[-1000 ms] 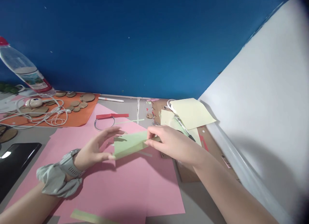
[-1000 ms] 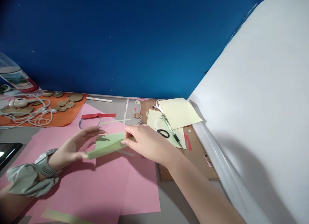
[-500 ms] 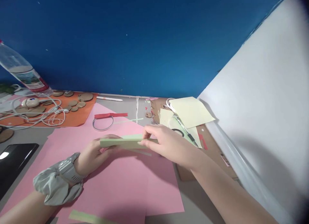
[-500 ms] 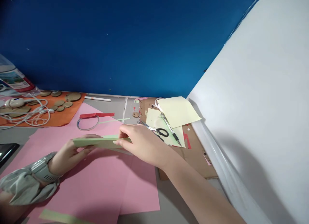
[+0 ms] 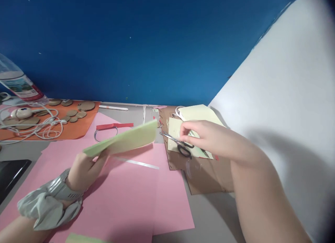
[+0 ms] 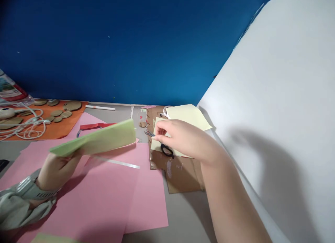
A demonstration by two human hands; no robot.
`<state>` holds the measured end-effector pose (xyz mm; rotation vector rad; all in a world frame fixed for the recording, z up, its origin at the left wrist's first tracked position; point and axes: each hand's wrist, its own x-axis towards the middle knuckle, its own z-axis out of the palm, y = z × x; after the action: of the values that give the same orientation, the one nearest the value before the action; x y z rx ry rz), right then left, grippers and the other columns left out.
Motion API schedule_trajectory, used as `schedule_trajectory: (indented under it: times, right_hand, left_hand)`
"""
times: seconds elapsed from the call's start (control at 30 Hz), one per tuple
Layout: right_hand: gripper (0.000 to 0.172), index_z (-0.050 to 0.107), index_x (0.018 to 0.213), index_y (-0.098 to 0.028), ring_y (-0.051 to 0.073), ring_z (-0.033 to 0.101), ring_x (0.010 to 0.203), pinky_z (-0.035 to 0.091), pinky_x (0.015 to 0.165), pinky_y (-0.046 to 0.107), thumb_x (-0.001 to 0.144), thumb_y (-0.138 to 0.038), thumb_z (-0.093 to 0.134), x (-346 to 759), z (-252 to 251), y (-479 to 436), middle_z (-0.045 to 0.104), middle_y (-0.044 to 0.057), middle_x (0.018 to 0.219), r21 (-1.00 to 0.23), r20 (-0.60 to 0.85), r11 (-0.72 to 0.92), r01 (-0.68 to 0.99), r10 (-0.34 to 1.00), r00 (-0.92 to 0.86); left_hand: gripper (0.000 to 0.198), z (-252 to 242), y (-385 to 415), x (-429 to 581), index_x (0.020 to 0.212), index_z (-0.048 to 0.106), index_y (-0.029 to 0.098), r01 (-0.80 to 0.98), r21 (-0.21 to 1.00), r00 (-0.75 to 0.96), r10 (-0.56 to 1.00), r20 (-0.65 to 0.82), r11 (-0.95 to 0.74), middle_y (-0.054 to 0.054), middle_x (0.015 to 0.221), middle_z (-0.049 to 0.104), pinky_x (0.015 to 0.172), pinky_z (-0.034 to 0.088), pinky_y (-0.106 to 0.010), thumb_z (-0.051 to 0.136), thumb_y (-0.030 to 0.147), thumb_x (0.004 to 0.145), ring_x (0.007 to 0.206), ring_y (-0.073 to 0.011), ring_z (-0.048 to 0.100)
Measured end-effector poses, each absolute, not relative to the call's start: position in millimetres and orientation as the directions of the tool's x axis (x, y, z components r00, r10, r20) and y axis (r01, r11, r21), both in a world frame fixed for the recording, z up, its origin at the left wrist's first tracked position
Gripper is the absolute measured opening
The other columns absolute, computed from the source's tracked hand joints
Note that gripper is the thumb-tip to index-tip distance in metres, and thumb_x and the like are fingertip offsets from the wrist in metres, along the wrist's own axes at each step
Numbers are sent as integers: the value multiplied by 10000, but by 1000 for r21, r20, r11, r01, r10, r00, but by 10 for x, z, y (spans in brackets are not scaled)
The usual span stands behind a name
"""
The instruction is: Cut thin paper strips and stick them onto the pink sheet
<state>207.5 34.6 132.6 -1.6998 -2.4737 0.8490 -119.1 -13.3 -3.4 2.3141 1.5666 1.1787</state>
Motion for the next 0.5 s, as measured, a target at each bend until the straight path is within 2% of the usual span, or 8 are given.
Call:
schedule_trajectory:
  times: [0.07,0.13,0.2,0.27,0.33,0.4,0.43,0.5]
  right_hand:
    - [331,625,816,-208,122,513,530,331,503,243,872,-502,483,2108,1361,339,621,-3,703,-507,-344,231,830,829,-441]
    - [404,660,850,-196,159,582,661,404,589,256,841,-570,507,2029,1315,311,655,28,777,-660,-346,214,720,764,-544]
    - [486,680,879,-190,178,613,767,446,685,274,862,-611,438,1871,1196,283,673,46,836,-809,-303,140,570,733,-610]
    - [515,677,964,-196,182,622,832,464,749,290,881,-616,391,1697,1049,270,681,51,886,-908,-254,39,418,741,-622]
    - [472,660,1047,-213,185,617,892,464,810,306,892,-584,411,1568,926,276,680,47,946,-956,-184,-8,293,793,-580]
    - [408,648,1081,-232,185,610,915,454,852,318,902,-534,440,1516,860,296,672,38,981,-978,-111,0,210,851,-514]
    - [379,648,1074,-235,182,608,903,451,859,319,907,-511,448,1519,851,311,667,33,972,-982,-73,21,187,876,-478]
    - [350,658,997,-223,171,597,807,454,820,311,911,-492,453,1569,871,345,649,22,859,-978,1,86,193,916,-400]
  left_hand:
    - [585,79,-155,-1136,1365,408,346,731,338,248,692,678,-593,9,1242,629,933,498,-336,469,104,836,1114,-214,605]
    - [697,187,-191,-1056,1437,291,330,677,192,436,597,674,-711,-7,1431,451,1061,386,-442,447,78,806,1304,-261,430]
    - [698,245,-234,-977,1440,300,295,712,28,492,527,692,-702,-11,1476,376,1142,232,-479,416,60,794,1380,-253,299]
    - [674,244,-270,-917,1421,348,276,749,-133,547,494,676,-649,-15,1433,445,1180,91,-456,420,43,793,1409,-211,227]
    - [664,216,-285,-882,1411,361,294,778,-205,559,506,657,-594,5,1424,458,1187,4,-426,432,38,803,1422,-182,179]
    - [701,198,-266,-864,1449,274,295,819,-168,497,533,685,-549,13,1501,328,1185,-12,-440,466,68,814,1433,-206,129]
    - [742,199,-242,-860,1474,196,274,850,-102,426,561,710,-517,-4,1540,230,1183,1,-469,496,103,817,1436,-240,104]
    - [858,220,-168,-859,1494,40,215,899,137,191,654,732,-416,-72,1570,87,1161,66,-555,564,221,815,1429,-324,86]
